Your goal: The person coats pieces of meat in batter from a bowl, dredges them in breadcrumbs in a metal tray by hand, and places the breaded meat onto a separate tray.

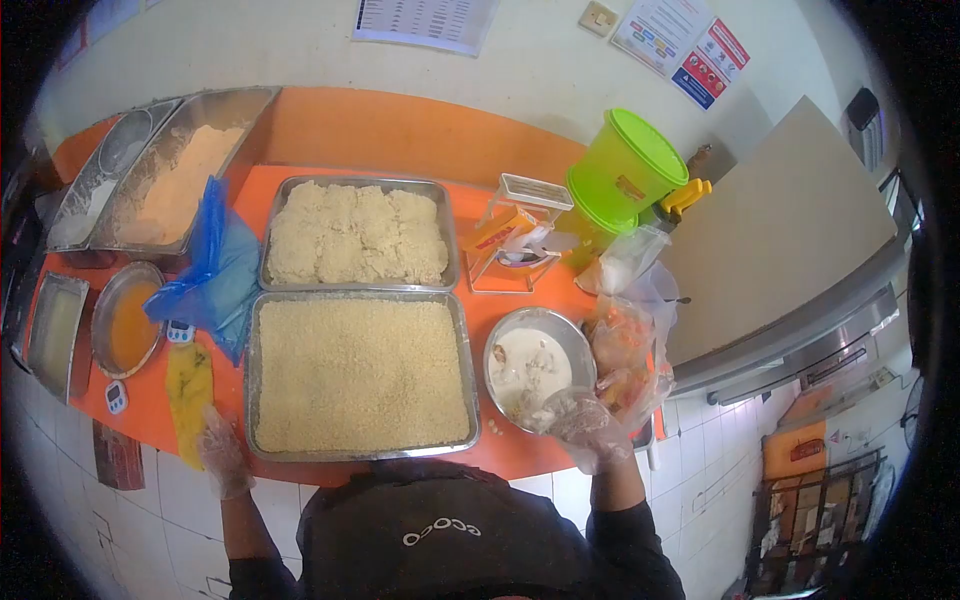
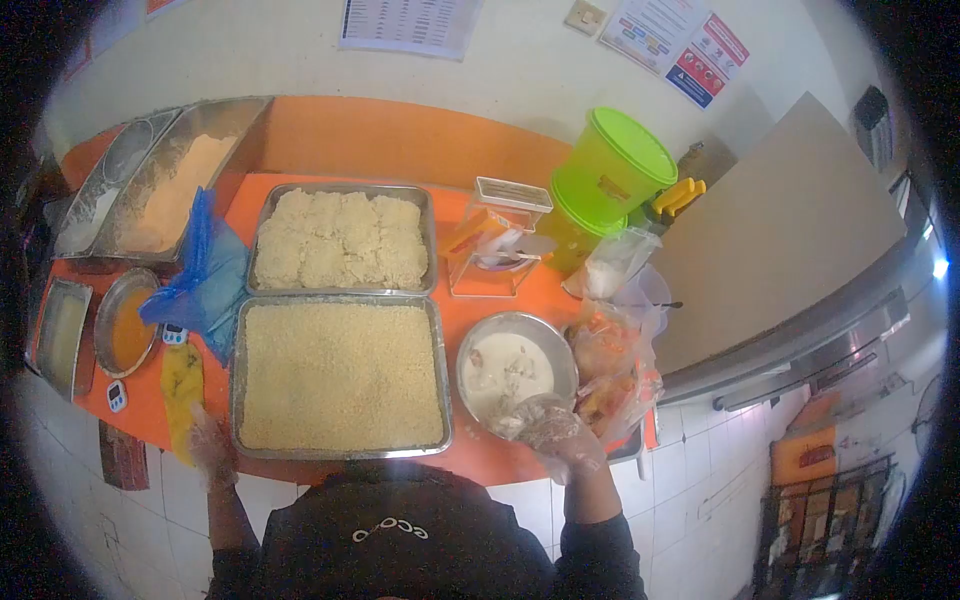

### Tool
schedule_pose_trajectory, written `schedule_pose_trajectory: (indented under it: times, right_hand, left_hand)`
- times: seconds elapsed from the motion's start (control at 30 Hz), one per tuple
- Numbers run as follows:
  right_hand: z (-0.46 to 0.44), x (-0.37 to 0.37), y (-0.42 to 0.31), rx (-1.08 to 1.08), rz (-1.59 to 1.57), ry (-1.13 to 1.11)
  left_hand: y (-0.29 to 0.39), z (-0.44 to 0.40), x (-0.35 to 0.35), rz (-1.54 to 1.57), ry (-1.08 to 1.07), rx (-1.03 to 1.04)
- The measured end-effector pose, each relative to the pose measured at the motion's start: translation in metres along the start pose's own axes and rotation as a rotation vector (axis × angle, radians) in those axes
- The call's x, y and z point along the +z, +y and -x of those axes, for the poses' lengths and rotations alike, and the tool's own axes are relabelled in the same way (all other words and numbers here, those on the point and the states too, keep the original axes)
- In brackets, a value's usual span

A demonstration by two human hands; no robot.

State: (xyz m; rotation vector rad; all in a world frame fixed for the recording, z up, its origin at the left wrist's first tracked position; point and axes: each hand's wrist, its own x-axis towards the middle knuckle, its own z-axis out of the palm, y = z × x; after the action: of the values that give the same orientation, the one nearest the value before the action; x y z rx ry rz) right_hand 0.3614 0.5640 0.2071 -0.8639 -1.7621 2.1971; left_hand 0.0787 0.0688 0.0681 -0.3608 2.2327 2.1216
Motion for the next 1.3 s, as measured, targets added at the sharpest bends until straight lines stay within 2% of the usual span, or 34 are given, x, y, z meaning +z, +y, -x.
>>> schedule_pose_trajectory:
  times: [0.07,0.13,0.2,0.27,0.33,0.37,0.4,0.43,0.53,0.57,0.63,0.7,0.73,0.77,0.8,0.87,0.9,0.93,0.97,1.03,1.13,1.23,1.3]
  right_hand:
    - [0.004,0.001,0.001,-0.051,0.015,0.001]
    - [0.017,0.032,-0.025,-0.137,-0.282,-0.021]
    - [0.02,0.059,-0.052,-0.182,-0.312,-0.048]
    - [-0.002,0.064,-0.054,-0.182,-0.441,-0.11]
    - [-0.033,0.061,-0.037,-0.421,0.167,-0.012]
    - [-0.047,0.059,-0.032,-0.438,0.306,-0.032]
    - [-0.061,0.057,-0.026,-0.461,0.446,-0.05]
    - [-0.071,0.064,-0.029,-0.488,0.582,-0.066]
    - [-0.067,0.131,-0.038,-0.223,-0.052,-0.359]
    - [-0.063,0.152,-0.043,-0.126,-0.261,-0.452]
    - [-0.06,0.162,-0.041,-0.076,-0.191,-0.511]
    - [-0.051,0.149,-0.02,-0.171,0.364,-0.424]
    - [-0.055,0.134,-0.011,-0.159,0.25,-0.487]
    - [-0.06,0.118,-0.001,-0.139,0.135,-0.551]
    - [-0.056,0.111,-0.004,-0.039,-0.161,-0.598]
    - [-0.053,0.092,-0.006,0.043,-0.413,-0.615]
    - [-0.054,0.079,-0.007,0.022,-0.367,-0.594]
    - [-0.051,0.068,-0.006,-0.017,-0.368,-0.504]
    - [-0.048,0.058,-0.005,-0.057,-0.364,-0.414]
    - [-0.026,0.041,0.004,-0.157,-0.446,-0.093]
    - [-0.018,0.027,0.0,-0.101,-0.487,-0.102]
    - [-0.012,0.026,-0.009,-0.068,-0.512,-0.119]
    - [-0.001,0.038,-0.017,-0.117,-0.513,-0.102]
  left_hand:
    - [-0.03,-0.012,-0.001,0.189,0.018,0.178]
    - [-0.046,-0.017,-0.009,-0.454,0.075,0.357]
    - [-0.051,-0.017,-0.014,-0.469,0.074,0.414]
    - [-0.04,-0.009,-0.003,0.152,-0.001,0.367]
    - [-0.03,-0.01,-0.012,-0.383,0.008,0.554]
    - [-0.032,-0.01,-0.013,-0.977,0.119,0.743]
    - [-0.035,-0.011,-0.014,-1.538,0.359,0.943]
    - [-0.018,-0.004,-0.012,-1.215,0.249,0.83]
    - [0.024,0.013,0.012,-0.167,0.02,0.528]
    - [0.03,0.015,0.017,-0.161,0.065,0.481]
    - [0.044,0.017,0.029,-0.141,0.153,0.385]
    - [0.078,0.018,0.047,-0.858,0.08,0.468]
    - [0.09,0.019,0.052,-1.218,0.037,0.492]
    - [0.087,0.016,0.053,-1.262,-0.059,0.6]
    - [0.078,0.009,0.056,-1.302,-0.158,0.709]
    - [0.028,-0.021,0.054,-1.462,-0.256,0.829]
    - [-0.025,-0.049,0.039,-1.585,-0.248,0.839]
    - [-0.05,-0.065,0.033,-1.708,-0.239,0.849]
    - [-0.023,-0.056,0.039,-1.521,-0.187,0.669]
    - [0.059,-0.022,0.054,-1.139,-0.097,0.318]
    - [0.05,-0.027,0.046,-1.25,-0.309,0.167]
    - [0.013,-0.033,0.032,-1.444,-0.296,0.887]
    - [0.033,-0.03,0.036,-1.206,-0.243,0.547]
